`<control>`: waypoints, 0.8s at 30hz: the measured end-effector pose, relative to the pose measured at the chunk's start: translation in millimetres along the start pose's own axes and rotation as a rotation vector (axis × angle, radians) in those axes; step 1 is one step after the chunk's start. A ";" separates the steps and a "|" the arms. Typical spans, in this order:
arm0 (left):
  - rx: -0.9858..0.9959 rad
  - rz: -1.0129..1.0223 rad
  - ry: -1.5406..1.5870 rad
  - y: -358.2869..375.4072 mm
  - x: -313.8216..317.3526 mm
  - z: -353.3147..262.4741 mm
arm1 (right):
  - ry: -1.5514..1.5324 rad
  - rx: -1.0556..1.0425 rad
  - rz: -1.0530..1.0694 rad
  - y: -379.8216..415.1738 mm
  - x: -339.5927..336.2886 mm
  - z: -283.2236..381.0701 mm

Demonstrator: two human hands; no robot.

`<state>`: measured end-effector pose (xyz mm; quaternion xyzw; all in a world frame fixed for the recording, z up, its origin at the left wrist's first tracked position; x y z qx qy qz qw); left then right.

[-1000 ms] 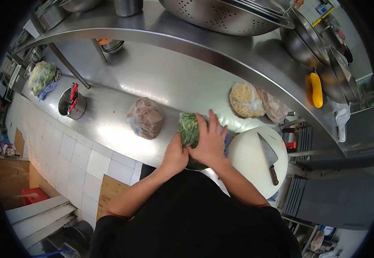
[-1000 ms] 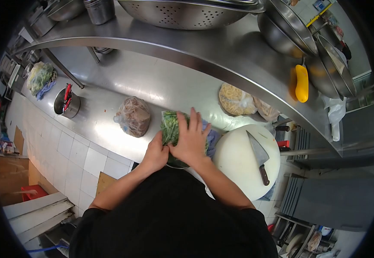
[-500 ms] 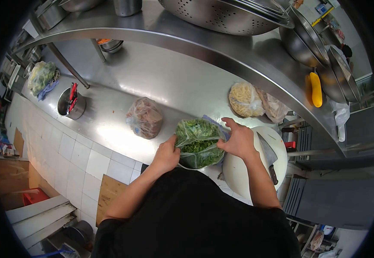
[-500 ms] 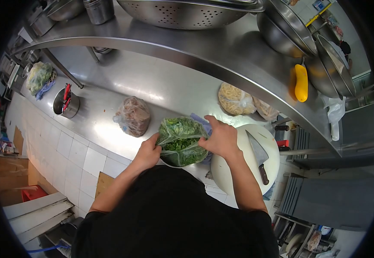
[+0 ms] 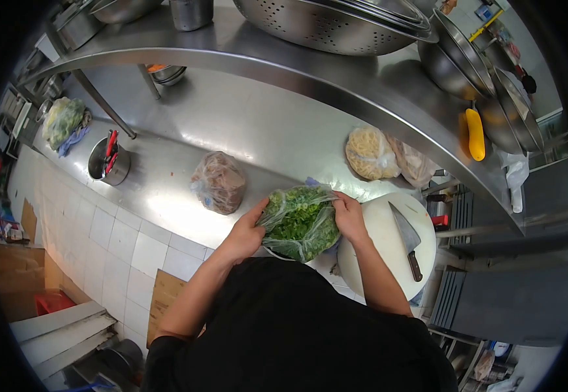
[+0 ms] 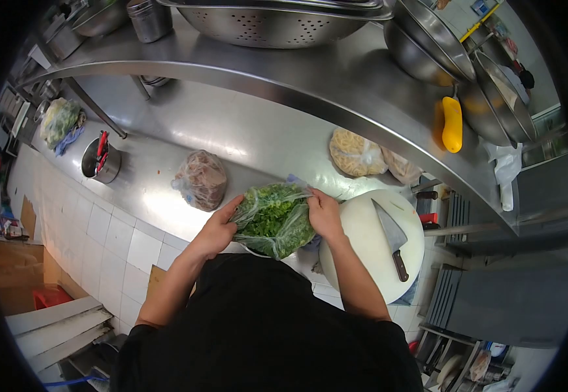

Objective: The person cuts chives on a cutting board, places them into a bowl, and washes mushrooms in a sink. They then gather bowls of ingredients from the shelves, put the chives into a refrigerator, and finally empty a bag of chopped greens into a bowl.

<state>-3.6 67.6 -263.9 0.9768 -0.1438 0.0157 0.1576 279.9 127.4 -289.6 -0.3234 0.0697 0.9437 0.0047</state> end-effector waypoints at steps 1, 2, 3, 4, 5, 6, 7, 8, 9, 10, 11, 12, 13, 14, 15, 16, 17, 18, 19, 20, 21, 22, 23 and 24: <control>0.001 -0.006 0.001 1.2 -0.4 -8.7 | 0.000 -0.005 0.004 -1.4 2.6 2.1; -0.019 0.020 0.027 1.8 0.2 -16.2 | -0.197 -0.009 -0.020 -2.8 3.7 3.6; -0.041 0.047 0.053 0.9 1.4 -20.1 | -0.394 -0.010 -0.044 -3.8 5.3 4.6; -0.044 0.044 0.054 -2.4 2.2 -19.8 | -0.466 -0.036 -0.089 -0.6 -2.8 27.6; 0.019 0.059 0.113 -7.3 3.9 -20.8 | -0.468 -0.036 -0.086 -1.8 -12.9 43.9; 0.082 0.074 0.173 -11.7 5.7 -23.8 | -0.482 -0.133 -0.096 -3.9 -26.7 60.3; 0.081 0.073 0.173 -13.5 7.4 -30.3 | -0.495 -0.230 -0.105 -1.4 -39.7 77.4; 0.081 0.109 0.223 -14.1 10.3 -40.6 | -0.495 -0.231 -0.104 5.7 -52.3 97.3; 0.082 0.144 0.274 -16.5 11.2 -47.6 | -0.412 -0.305 -0.070 14.1 -64.7 122.4; 0.083 0.144 0.275 -25.9 6.8 -42.8 | -0.329 -0.380 -0.036 19.5 -71.9 138.9; 0.068 0.194 0.416 -37.2 2.9 -34.7 | -0.327 -0.380 -0.036 25.4 -71.9 144.1; 0.052 0.246 0.556 -46.0 1.2 -26.1 | -0.159 -0.404 0.043 36.2 -62.7 149.7; 0.052 0.247 0.558 -47.4 1.2 -30.1 | 0.008 -0.424 0.121 47.0 -50.5 152.6; 0.008 0.187 0.609 -46.4 -0.9 -34.7 | 0.229 -0.659 0.097 60.0 -33.8 157.2; -0.036 0.126 0.660 -45.1 -2.6 -35.1 | 0.452 -0.890 0.073 73.8 -13.3 155.5; -0.052 0.075 0.488 -47.2 -6.9 -23.9 | 0.452 -0.889 0.076 80.5 0.8 144.9; -0.053 0.074 0.490 -44.3 -8.0 -16.7 | 0.424 -0.928 0.198 87.7 17.0 135.8; 0.041 0.101 0.256 -39.0 -7.9 -12.7 | 0.396 -0.968 0.321 92.7 27.1 128.2; 0.131 0.121 0.024 -34.2 -6.4 -8.3 | 0.395 -0.971 0.330 95.3 26.4 127.0; 0.166 0.113 0.085 -32.0 -6.4 -1.2 | 0.289 -0.934 0.241 96.2 18.8 125.9; 0.158 0.104 0.089 -31.6 -8.2 9.6 | 0.182 -0.890 0.154 95.7 10.0 122.9; 0.195 0.088 0.062 -32.0 -10.3 19.1 | 0.203 -0.848 0.048 89.0 -0.1 107.3; 0.234 0.075 0.033 -31.2 -11.6 21.8 | 0.201 -0.847 0.052 85.3 -6.3 111.5; 0.232 0.075 0.034 -31.3 -12.5 25.6 | 0.284 -0.667 0.003 75.2 -14.5 113.6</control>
Point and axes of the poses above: each hand's wrist, its own y-axis away from the middle knuckle, its own x-axis out of the palm, z = x × y, the point moved 4 cm from there along -y, towards the middle knuckle, and after that the axes turned 2 degrees about z, right-handed, at the moved point
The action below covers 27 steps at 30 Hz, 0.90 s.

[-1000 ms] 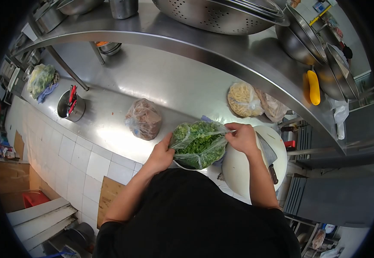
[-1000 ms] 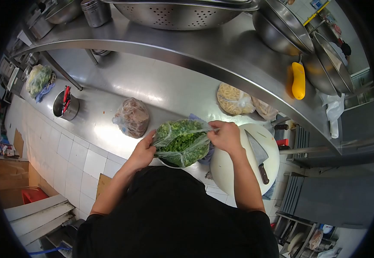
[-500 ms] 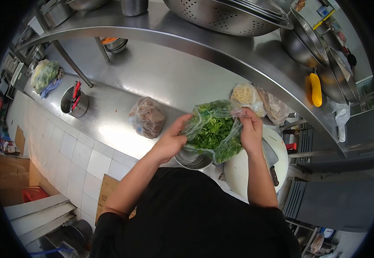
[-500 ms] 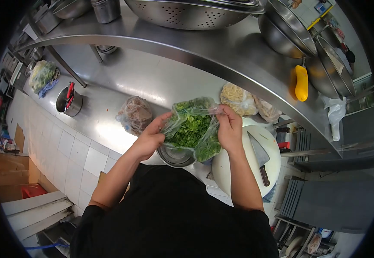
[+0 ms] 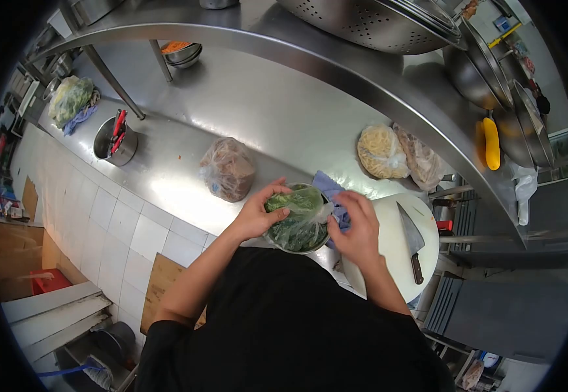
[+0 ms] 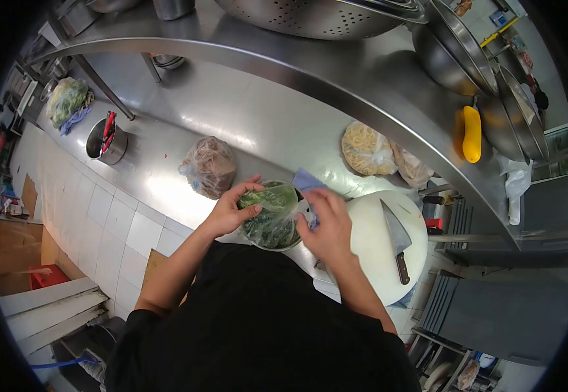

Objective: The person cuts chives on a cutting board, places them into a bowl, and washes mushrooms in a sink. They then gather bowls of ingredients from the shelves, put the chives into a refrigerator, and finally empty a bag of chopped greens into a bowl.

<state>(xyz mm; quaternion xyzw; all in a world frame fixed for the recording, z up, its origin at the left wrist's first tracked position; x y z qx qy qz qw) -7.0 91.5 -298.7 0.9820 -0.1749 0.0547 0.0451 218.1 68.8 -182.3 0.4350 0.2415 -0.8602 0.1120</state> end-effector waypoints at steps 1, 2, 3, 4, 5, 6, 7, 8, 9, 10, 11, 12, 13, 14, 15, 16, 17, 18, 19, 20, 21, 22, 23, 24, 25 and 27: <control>0.011 0.009 0.001 0.1 0.2 1.1 | 0.088 0.183 0.005 -3.5 -6.3 -7.4; 0.025 0.019 0.001 -0.4 0.6 1.0 | 0.125 0.197 0.151 0.8 5.2 -20.2; 0.030 0.019 0.001 -1.5 0.1 1.5 | 0.128 0.194 0.148 5.3 16.1 -27.6; 0.054 0.026 -0.056 -2.1 -0.8 3.0 | 0.167 0.215 0.248 12.2 33.3 -33.9; 0.077 0.033 -0.113 -2.0 -0.9 2.8 | 0.207 0.237 0.348 17.3 48.4 -41.0; 0.082 0.033 -0.112 -1.3 -1.5 3.3 | 0.200 0.257 0.367 17.9 58.1 -50.7; 0.092 0.044 -0.130 -0.5 -1.4 1.5 | 0.203 0.256 0.364 12.8 55.4 -51.5; 0.101 0.054 -0.147 0.1 -0.5 0.2 | -0.026 0.412 0.333 8.2 51.9 -58.2; 0.102 0.053 -0.147 1.6 0.2 -0.5 | -0.260 0.565 0.299 4.9 49.7 -63.6; 0.127 0.076 -0.237 5.2 3.5 -8.4 | -0.262 0.564 0.299 -0.9 44.1 -61.8; 0.149 0.101 -0.327 10.4 8.0 -16.5 | -0.453 0.523 0.254 -6.9 35.6 -54.2; 0.147 0.102 -0.328 15.2 13.1 -24.6 | -0.641 0.479 0.206 -11.6 27.1 -45.3; 0.141 0.063 -0.300 18.5 18.3 -34.8 | -0.641 0.477 0.207 -15.1 20.1 -35.8; 0.135 0.024 -0.271 20.1 21.6 -41.8 | -0.568 0.406 0.217 -19.0 14.0 -22.3; 0.135 0.024 -0.270 20.7 24.6 -44.7 | -0.496 0.338 0.226 -19.9 13.4 -12.1; 0.207 -0.015 -0.293 21.5 25.9 -50.4 | -0.707 0.305 0.133 -25.6 23.0 -4.0; 0.282 -0.057 -0.316 20.4 27.0 -57.3 | -0.704 0.302 0.133 -27.1 23.2 2.0; 0.284 -0.061 -0.316 16.1 29.0 -61.3 | -0.642 0.240 0.107 -28.5 17.9 10.0; 0.296 -0.054 -0.460 13.0 33.3 -66.8 | -0.582 0.185 0.082 -30.3 12.9 21.2; 0.304 -0.041 -0.605 13.5 37.2 -68.3 | -0.564 0.089 0.073 -34.0 16.4 21.5; 0.301 -0.034 -0.606 10.0 38.0 -52.5 | -0.566 0.095 0.069 -36.1 22.2 17.3; 0.255 -0.089 -0.476 0.8 34.4 -24.8 | -0.670 0.197 0.062 -38.4 28.8 9.3; 0.211 -0.146 -0.345 -5.9 31.3 -17.2 | -0.772 0.295 0.055 -40.1 31.9 3.5; 0.183 -0.185 -0.287 -7.8 31.9 -10.0 | -0.799 0.266 -0.046 -40.8 25.7 2.3; 0.188 -0.189 -0.286 -7.4 33.1 -6.5 | -0.797 0.260 -0.045 -34.9 22.2 -6.0; 0.168 -0.262 -0.178 -6.5 31.7 5.3 | -0.287 0.280 0.087 -12.2 15.6 -30.5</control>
Point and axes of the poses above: each hand's wrist, its own y-axis away from the middle knuckle, its own x-axis out of the palm, z = x × y, the point moved 4 cm from there along -y, towards the middle knuckle, and after that the axes turned 2 degrees about z, right-handed, at the moved point
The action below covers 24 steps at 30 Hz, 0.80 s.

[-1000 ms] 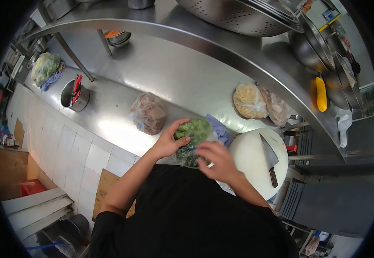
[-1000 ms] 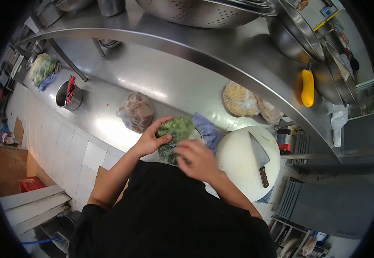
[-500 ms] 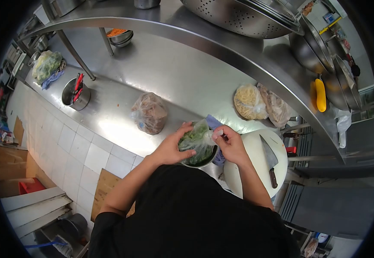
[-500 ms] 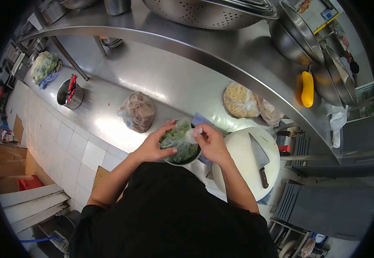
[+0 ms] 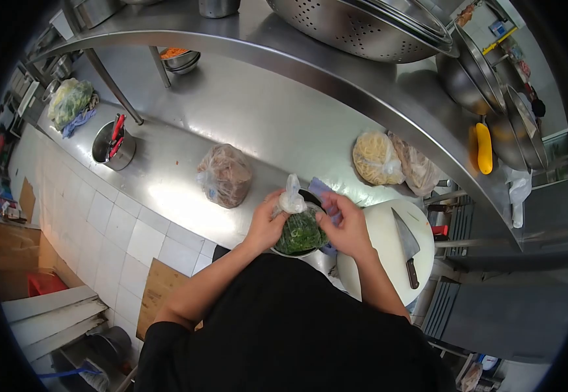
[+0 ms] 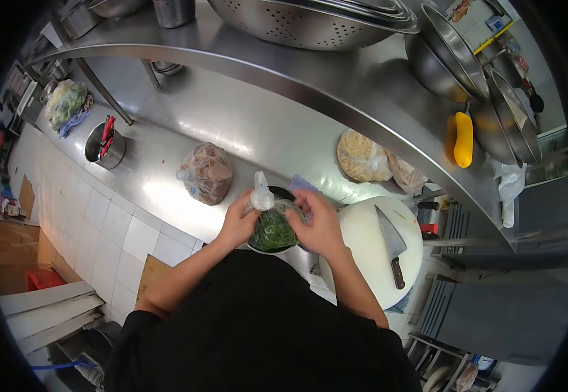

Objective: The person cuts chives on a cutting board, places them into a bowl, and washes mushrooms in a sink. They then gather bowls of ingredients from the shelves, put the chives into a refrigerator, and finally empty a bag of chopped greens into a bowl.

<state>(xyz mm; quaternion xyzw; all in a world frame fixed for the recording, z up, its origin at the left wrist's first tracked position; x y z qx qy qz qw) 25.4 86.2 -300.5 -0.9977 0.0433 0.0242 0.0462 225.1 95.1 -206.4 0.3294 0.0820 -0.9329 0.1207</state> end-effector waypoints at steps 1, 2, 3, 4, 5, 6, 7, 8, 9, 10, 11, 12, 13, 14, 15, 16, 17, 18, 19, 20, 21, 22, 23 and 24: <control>-0.001 -0.002 0.002 -0.8 0.5 0.2 | 0.161 -0.090 0.027 6.9 -3.9 4.9; -0.026 0.001 0.053 -0.5 1.4 0.7 | 0.161 -0.089 0.030 14.4 0.4 -1.4; -0.052 0.007 0.102 1.0 2.1 1.3 | 0.150 -0.112 0.002 22.5 7.7 -12.9; -0.057 0.011 0.101 2.9 1.4 -2.5 | 0.138 -0.133 -0.027 25.2 12.5 -15.7; -0.022 0.053 -0.030 4.9 1.4 -8.0 | 0.164 -0.207 -0.106 25.2 14.0 -17.0; 0.013 0.095 -0.161 6.9 2.2 -13.5 | 0.165 -0.199 -0.109 27.1 14.1 -21.6; 0.009 0.101 -0.161 9.6 0.8 -23.2 | 0.071 -0.142 -0.127 25.5 8.9 -12.9; 0.083 0.107 -0.259 12.6 -1.7 -38.4 | -0.023 -0.086 -0.148 23.3 5.0 -5.7; 0.159 0.111 -0.358 13.8 -3.7 -47.3 | -0.024 -0.115 -0.167 19.9 2.7 1.0; 0.161 0.116 -0.361 13.7 -5.9 -43.7 | -0.026 -0.113 -0.172 17.4 3.7 -1.1; 0.162 0.111 -0.426 13.2 -8.4 -38.1 | -0.003 -0.073 -0.141 15.0 6.7 -6.3; 0.165 0.101 -0.490 12.3 -10.1 -34.0 | 0.021 -0.037 -0.107 12.1 8.3 -9.5; 0.168 0.096 -0.490 10.8 -11.2 -37.1 | 0.023 -0.042 -0.107 8.9 6.9 -5.6; 0.149 0.090 -0.369 11.3 -13.0 -39.8 | -0.069 -0.075 -0.142 6.8 4.0 1.7; 0.126 0.085 -0.248 13.3 -14.7 -41.0 | -0.162 -0.104 -0.174 6.6 2.4 5.9; 0.124 0.084 -0.249 13.8 -15.5 -36.2 | -0.165 -0.103 -0.173 3.9 6.2 -0.9; 0.082 0.084 -0.353 12.2 -16.0 -27.8 | -0.137 -0.023 -0.112 -2.1 15.3 -16.0; 0.043 0.083 -0.456 11.0 -17.2 -20.3 | -0.108 0.055 -0.051 -5.8 23.1 -29.5; 0.049 0.081 -0.459 10.4 -18.6 -22.0 | -0.138 0.144 -0.020 -5.9 26.1 -31.4; 0.054 0.051 -0.442 9.3 -20.8 -24.2 | -0.136 0.135 -0.020 -6.7 25.8 -29.4; 0.054 0.018 -0.423 9.0 -22.8 -25.3 | -0.298 0.118 -0.072 -6.2 24.0 -27.4; 0.047 0.016 -0.423 8.6 -24.5 -29.8 | -0.463 0.113 -0.125 -3.0 23.7 -25.4; 0.149 -0.003 -0.467 6.3 -25.9 -38.1 | -0.465 0.117 -0.124 -3.5 28.0 -33.9; 0.256 -0.021 -0.509 5.0 -25.7 -47.3 | -0.364 0.173 -0.076 -6.8 35.3 -51.1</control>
Point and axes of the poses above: each hand's wrist, its own y-axis away from the middle knuckle, its own x-axis out of the palm, z = x × y, the point moved 4 cm from there along -y, towards the middle knuckle, and after that the axes turned 2 degrees about z, right-handed, at the moved point
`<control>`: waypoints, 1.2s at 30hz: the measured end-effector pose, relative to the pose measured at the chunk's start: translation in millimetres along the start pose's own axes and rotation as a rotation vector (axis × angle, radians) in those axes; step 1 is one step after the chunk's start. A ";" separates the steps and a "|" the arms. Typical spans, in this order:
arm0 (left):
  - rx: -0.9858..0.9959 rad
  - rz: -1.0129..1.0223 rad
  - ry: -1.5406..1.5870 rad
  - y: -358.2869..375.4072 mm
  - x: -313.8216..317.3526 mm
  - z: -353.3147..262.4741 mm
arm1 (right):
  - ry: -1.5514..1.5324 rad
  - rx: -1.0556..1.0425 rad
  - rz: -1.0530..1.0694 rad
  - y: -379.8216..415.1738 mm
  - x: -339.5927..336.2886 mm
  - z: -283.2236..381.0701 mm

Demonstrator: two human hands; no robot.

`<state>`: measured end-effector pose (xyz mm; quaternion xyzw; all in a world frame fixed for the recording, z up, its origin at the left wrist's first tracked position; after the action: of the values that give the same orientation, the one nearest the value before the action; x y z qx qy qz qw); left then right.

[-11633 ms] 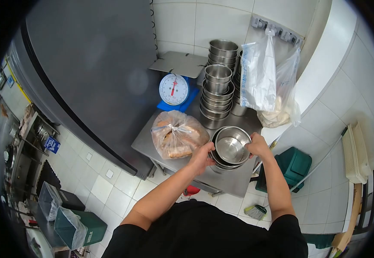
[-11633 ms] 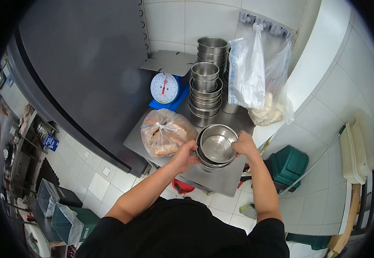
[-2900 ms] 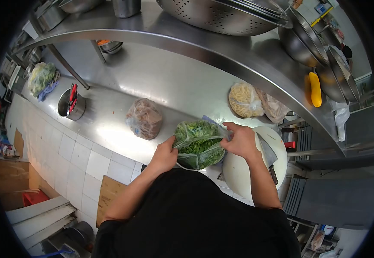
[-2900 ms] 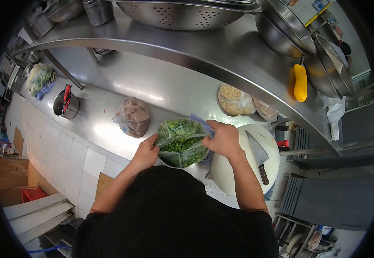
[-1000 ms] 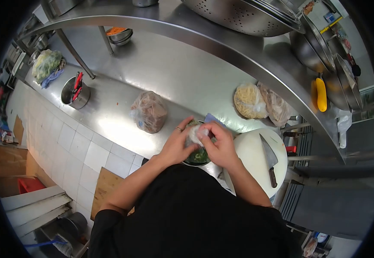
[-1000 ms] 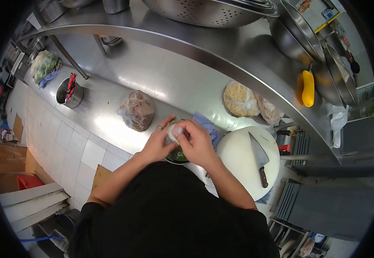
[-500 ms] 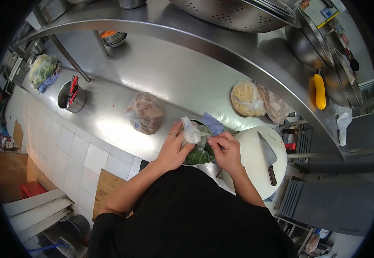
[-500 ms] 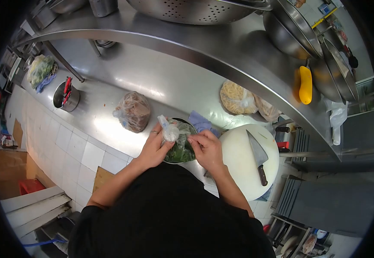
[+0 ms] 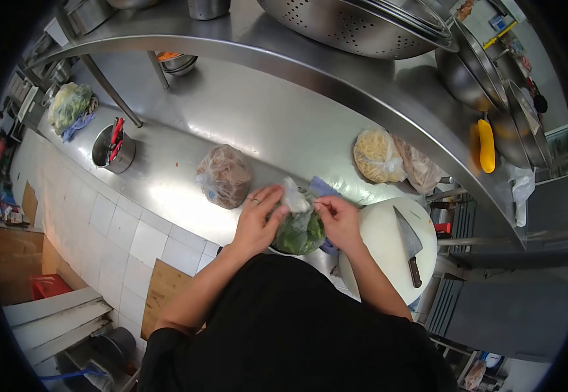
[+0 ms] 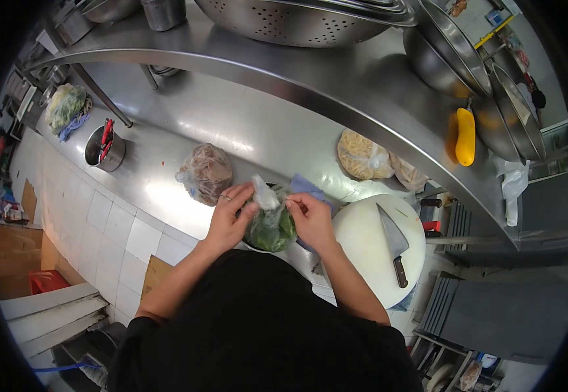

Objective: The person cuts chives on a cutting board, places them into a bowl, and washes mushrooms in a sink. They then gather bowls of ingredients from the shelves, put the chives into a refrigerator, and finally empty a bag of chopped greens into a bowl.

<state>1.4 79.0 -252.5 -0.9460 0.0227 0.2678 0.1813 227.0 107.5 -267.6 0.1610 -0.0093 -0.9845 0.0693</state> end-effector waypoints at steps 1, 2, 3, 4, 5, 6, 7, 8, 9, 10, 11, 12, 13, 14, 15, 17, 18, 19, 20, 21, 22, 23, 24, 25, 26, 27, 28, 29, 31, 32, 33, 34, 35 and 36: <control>0.004 0.001 0.000 0.3 -0.6 -6.4 | 0.107 0.056 0.027 -4.0 1.2 0.4; -0.161 0.076 0.033 1.0 2.5 -6.7 | 0.107 0.049 0.026 -4.0 -1.4 4.7; -0.329 0.141 0.067 -0.1 5.4 -3.3 | -0.108 0.073 -0.008 -4.4 -7.1 9.0; -0.336 0.135 0.066 -1.8 5.3 -2.2 | -0.324 0.109 -0.038 -1.4 -10.6 19.7; -0.368 0.145 0.034 -1.1 6.8 1.0 | -0.341 0.046 0.011 -1.5 -16.6 31.5; -0.392 0.157 0.000 -0.7 9.3 5.0 | -0.344 0.052 0.007 -2.7 -18.3 27.4; -0.351 0.153 -0.014 0.1 16.6 15.9 | -0.229 0.070 0.006 -5.2 -19.6 21.4; -0.343 0.157 -0.013 -2.2 21.0 20.9 | -0.111 0.086 0.006 -7.4 -23.4 18.2; -0.450 0.125 0.173 -2.7 25.7 29.7 | 0.109 0.055 0.067 -1.7 -27.6 18.4; -0.561 0.090 0.361 -2.2 28.6 35.1 | 0.112 0.053 0.070 5.3 -28.6 24.4; -0.565 0.086 0.361 -4.8 28.7 32.6 | 0.265 -0.067 0.115 14.8 -25.5 40.9; -0.522 0.046 0.437 -9.1 28.9 28.8 | 0.415 -0.186 0.158 23.2 -19.6 54.0; -0.477 0.011 0.512 -12.6 27.2 25.3 | 0.439 -0.167 0.098 27.2 -9.8 58.2; -0.480 0.019 0.510 -13.5 26.4 24.7 | 0.436 -0.160 0.094 27.2 -6.3 46.5; -0.490 0.060 0.501 -14.3 27.5 23.4 | 0.435 -0.118 0.124 25.2 -2.2 24.3; -0.489 0.087 0.491 -21.6 23.0 20.5 | 0.335 -0.088 0.115 22.3 -2.1 37.9; -0.429 0.047 0.520 -20.6 14.3 18.3 | 0.332 -0.088 0.120 22.4 -4.8 47.1; -0.371 0.017 0.548 -16.7 8.3 16.7 | 0.286 -0.137 0.094 24.1 -7.4 59.4; -0.372 0.023 0.546 -16.0 11.3 23.0 | 0.243 -0.191 0.065 22.6 -9.4 66.1; -0.364 0.024 0.667 -17.8 18.3 32.3 | 0.233 -0.207 0.082 18.5 -5.9 62.4; -0.442 0.076 0.743 -17.1 17.8 33.1 | 0.234 -0.208 0.079 17.7 -7.0 54.6; -0.524 0.125 0.813 -16.3 16.9 33.1 | 0.273 -0.199 0.212 15.1 -4.4 47.3; -0.518 0.123 0.814 -15.8 17.7 31.5 | 0.312 -0.189 0.347 12.3 -2.2 41.1; -0.441 0.077 0.964 -13.3 18.2 28.5 | 0.314 -0.191 0.348 9.3 -2.4 46.0; -0.364 0.031 1.111 -10.8 17.9 27.3 | 0.305 -0.195 0.220 6.6 -6.5 51.4; -0.347 0.023 1.213 -9.1 19.5 31.4 | 0.296 -0.198 0.091 3.9 -10.1 57.7; -0.349 0.023 1.212 -6.8 22.7 40.0 | 0.286 -0.200 -0.039 1.0 -13.0 61.9; -0.343 0.076 1.034 -5.0 26.2 46.5 | 0.339 -0.205 -0.039 -1.0 -9.6 57.5; -0.262 0.176 0.607 -8.2 22.4 32.9 | 0.486 -0.188 0.214 -7.1 5.5 28.8; -0.257 0.176 0.607 -11.4 13.0 16.3 | 0.576 -0.164 0.469 -8.1 16.0 11.3; -0.196 0.187 0.364 -12.7 3.3 -0.1 | 0.518 -0.178 0.454 -4.5 20.2 8.6; -0.137 0.193 0.121 -11.8 -1.2 -8.4 | 0.519 -0.183 0.455 -0.6 20.1 21.7; -0.053 0.175 -0.127 -7.8 -3.7 -9.7 | 0.301 -0.149 0.459 5.2 17.8 46.3; -0.057 0.175 -0.128 -3.6 -5.9 -6.2 | 0.080 -0.109 0.458 9.3 16.4 60.4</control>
<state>0.0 79.8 -243.4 -0.9260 0.0861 0.3432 0.1315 193.6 95.8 -215.2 0.1894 0.0106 -0.9350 0.2996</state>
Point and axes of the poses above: each hand's wrist, its own y-axis away from the middle knuckle, its own x-axis out of the palm, z = x × y, the point moved 4 cm from there along -y, towards the middle knuckle, and after that the axes turned 2 degrees about z, right-handed, at the moved point
